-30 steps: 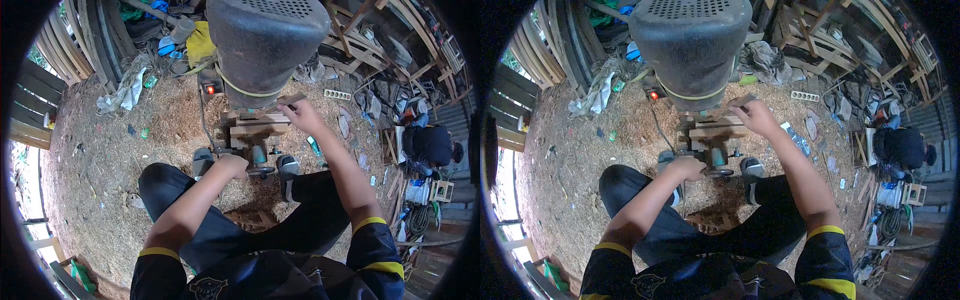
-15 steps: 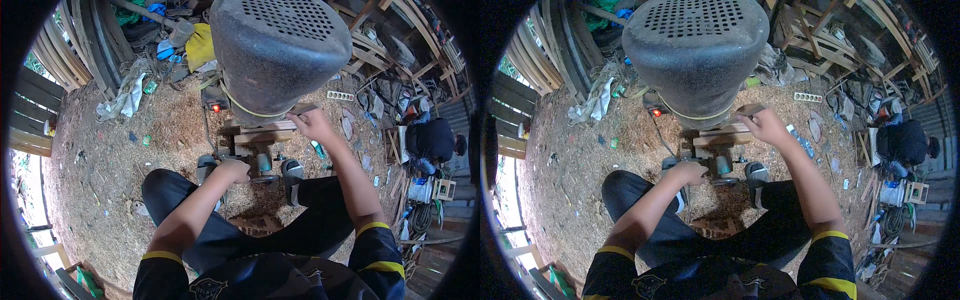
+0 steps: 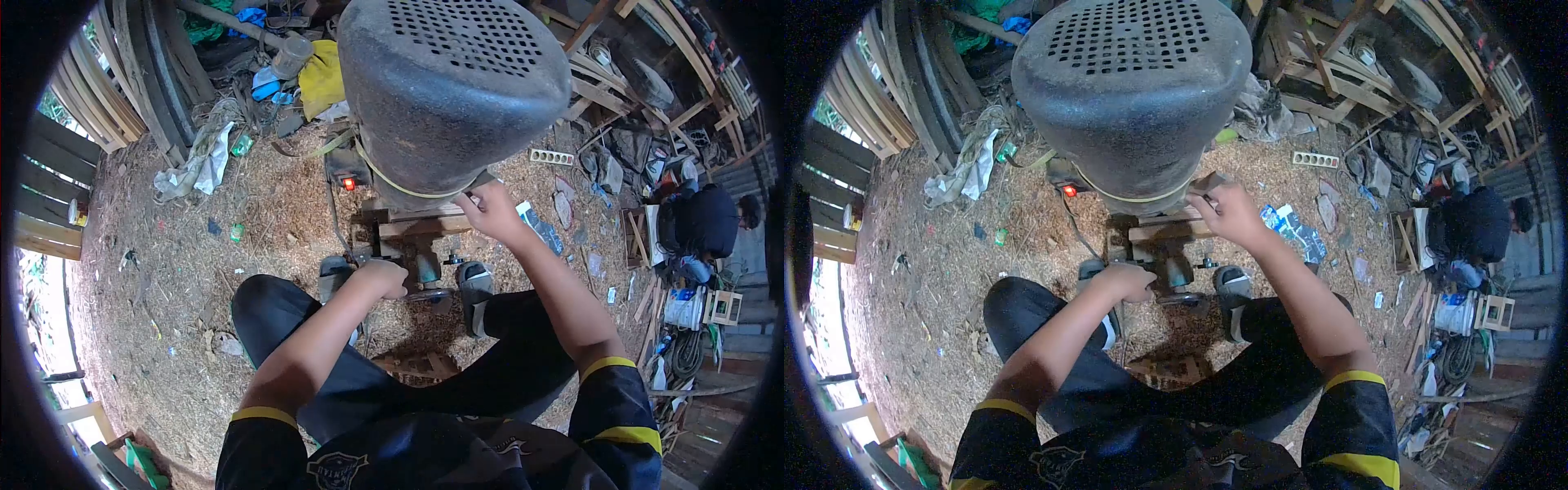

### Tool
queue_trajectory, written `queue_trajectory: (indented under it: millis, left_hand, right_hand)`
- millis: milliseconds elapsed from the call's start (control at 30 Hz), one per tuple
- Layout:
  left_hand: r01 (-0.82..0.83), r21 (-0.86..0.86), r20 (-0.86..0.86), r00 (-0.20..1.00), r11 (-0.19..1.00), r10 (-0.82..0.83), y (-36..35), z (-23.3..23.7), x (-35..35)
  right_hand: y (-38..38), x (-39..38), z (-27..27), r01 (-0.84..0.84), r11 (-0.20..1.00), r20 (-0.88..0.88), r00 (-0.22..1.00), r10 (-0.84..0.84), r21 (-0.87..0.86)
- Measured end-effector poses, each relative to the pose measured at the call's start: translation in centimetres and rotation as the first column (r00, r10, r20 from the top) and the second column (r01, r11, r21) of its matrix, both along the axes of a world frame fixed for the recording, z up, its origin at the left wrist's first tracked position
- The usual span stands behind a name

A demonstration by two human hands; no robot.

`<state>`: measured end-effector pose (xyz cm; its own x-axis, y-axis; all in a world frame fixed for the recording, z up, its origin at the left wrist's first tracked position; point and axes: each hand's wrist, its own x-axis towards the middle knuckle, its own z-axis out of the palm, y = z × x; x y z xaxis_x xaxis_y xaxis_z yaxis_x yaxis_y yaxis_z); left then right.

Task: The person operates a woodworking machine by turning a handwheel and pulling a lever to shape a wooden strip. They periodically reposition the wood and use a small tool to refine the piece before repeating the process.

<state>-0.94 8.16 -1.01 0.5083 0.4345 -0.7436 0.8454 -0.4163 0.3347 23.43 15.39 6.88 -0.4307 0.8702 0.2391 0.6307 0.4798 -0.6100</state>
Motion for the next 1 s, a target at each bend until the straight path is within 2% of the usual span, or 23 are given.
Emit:
queue_trajectory:
  millis: [133, 233, 333, 367, 467, 567, 667, 700, 800, 833, 933, 967, 1000]
  left_hand:
    - [0.021, 0.024, 0.019, 1.000, 0.999, -0.021, -0.1, -0.7, -0.4]
    - [0.013, 0.033, 0.015, 1.000, 0.999, -0.014, -0.2, -0.5, -0.6]
    - [0.040, -0.004, -0.033, 0.999, 0.999, -0.040, -0.4, -0.2, -0.3]
    - [0.052, -0.018, -0.054, 0.997, 0.998, -0.053, -0.4, -0.1, -0.2]
    - [0.025, 0.013, -0.027, 0.999, 1.000, -0.025, -0.7, 0.3, -0.4]
    - [-0.011, 0.034, -0.004, 1.000, 0.999, 0.011, -1.1, -0.3, -0.7]
    - [0.015, 0.019, -0.024, 1.000, 1.000, -0.015, -1.3, -0.4, -0.7]
    - [0.020, 0.012, -0.032, 0.999, 1.000, -0.020, -1.4, -0.3, -0.6]
    - [0.024, 0.008, -0.051, 0.998, 1.000, -0.024, -1.4, -0.1, -0.7]
    - [0.021, 0.012, -0.048, 0.999, 1.000, -0.020, -1.5, -0.3, -0.7]
    - [0.029, 0.003, -0.065, 0.997, 1.000, -0.029, -1.7, -0.5, -0.5]
    - [0.038, -0.003, -0.077, 0.996, 0.999, -0.038, -1.8, -0.5, -0.5]
    - [0.044, -0.003, -0.080, 0.996, 0.999, -0.044, -1.9, -0.5, -0.4]
  right_hand:
    - [0.2, 0.7, 1.1, 0.033, 0.999, -0.075, 0.997, -0.036, -0.041]
    - [0.4, 0.9, 1.3, -0.072, 0.990, -0.037, 0.996, 0.077, 0.122]
    - [-0.6, 0.3, -0.1, 0.057, 0.996, 0.061, 0.997, -0.052, -0.072]
    - [-0.6, 0.0, -0.6, 0.030, 0.973, -0.205, 0.976, -0.079, -0.230]
    - [-0.3, 0.3, -0.2, -0.009, 1.000, -0.149, 0.989, 0.013, 0.027]
    - [-0.4, 0.8, -2.0, 0.088, 0.978, -0.194, 0.973, -0.125, -0.188]
    - [-0.9, 0.0, -3.4, -0.034, 0.962, -0.403, 0.912, -0.081, -0.271]
    - [-0.6, 0.3, -2.3, -0.053, 0.984, -0.340, 0.940, -0.007, -0.168]
    - [0.1, 1.5, -1.1, 0.121, 0.982, -0.176, 0.974, -0.146, -0.145]
    - [0.4, 1.4, -1.5, 0.117, 0.974, -0.309, 0.935, -0.174, -0.195]
    - [0.1, 0.9, -4.4, 0.082, 0.982, -0.218, 0.969, -0.119, -0.169]
    - [-0.1, 0.5, -5.5, 0.021, 0.981, -0.355, 0.931, -0.090, -0.193]
    - [-0.1, 0.6, -4.9, 0.045, 0.989, -0.279, 0.957, -0.084, -0.142]
